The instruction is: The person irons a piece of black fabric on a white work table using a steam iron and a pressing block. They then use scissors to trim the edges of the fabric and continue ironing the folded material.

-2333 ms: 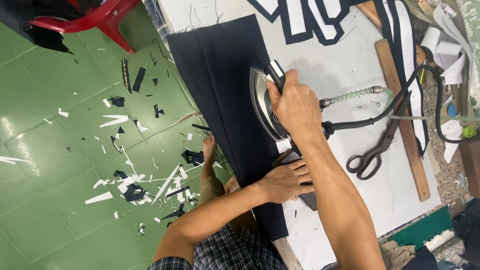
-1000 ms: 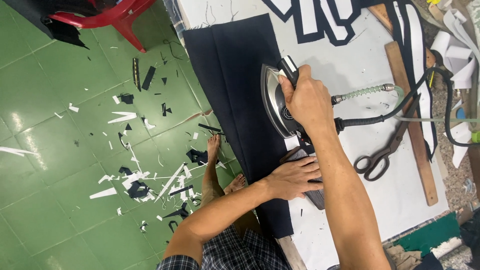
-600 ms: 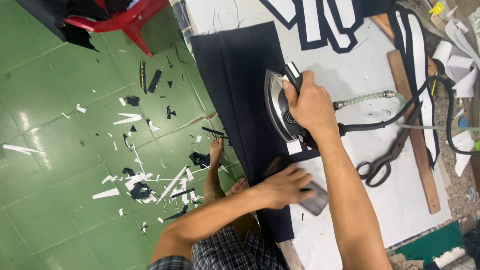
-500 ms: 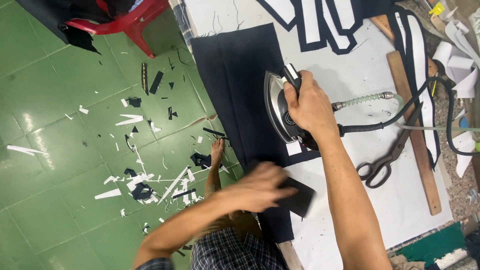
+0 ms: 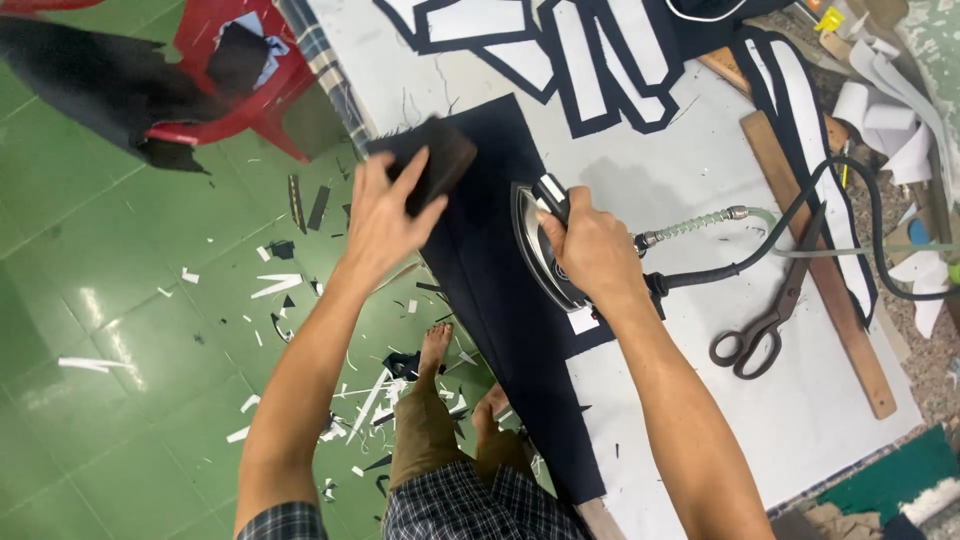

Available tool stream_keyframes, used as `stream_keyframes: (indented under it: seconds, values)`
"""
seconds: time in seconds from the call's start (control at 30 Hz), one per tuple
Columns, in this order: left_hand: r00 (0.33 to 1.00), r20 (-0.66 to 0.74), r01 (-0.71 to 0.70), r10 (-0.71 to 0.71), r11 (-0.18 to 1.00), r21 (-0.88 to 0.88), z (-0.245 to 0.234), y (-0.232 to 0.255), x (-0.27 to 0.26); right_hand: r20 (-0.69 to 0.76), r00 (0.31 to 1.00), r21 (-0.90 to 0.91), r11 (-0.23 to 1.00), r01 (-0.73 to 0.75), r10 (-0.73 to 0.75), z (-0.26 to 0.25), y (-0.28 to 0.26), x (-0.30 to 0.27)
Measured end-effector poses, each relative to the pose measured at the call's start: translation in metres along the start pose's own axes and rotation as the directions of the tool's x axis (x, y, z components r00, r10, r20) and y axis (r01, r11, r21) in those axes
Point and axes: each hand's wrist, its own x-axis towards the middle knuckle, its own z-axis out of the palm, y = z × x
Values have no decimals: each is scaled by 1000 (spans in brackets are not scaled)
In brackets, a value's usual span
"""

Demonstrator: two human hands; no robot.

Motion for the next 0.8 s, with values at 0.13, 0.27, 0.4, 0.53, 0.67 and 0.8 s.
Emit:
stream_keyframes:
  seconds: [0.13,0.27,0.4,0.53,0.67,0.8]
  values:
    - [999,44,-32,27,993,117,36,-24,51,-20,999,-46,998,-41,40,10,-2,2]
    - [990,138,-59,16,949,310,41,-26,86,-152,988,-152,988,6,-29,29,8,13]
    - [990,137,-42,-15,914,404,43,-27,98,-228,968,-202,978,57,-104,32,9,23]
    - [987,152,-21,-44,915,403,46,-30,97,-198,977,-160,986,48,-80,24,3,28]
    - [929,315,39,-195,896,442,41,-20,104,-159,984,-34,997,72,-77,15,2,27]
    - [886,366,89,-286,879,469,36,-12,107,-132,990,36,998,50,-44,19,9,19]
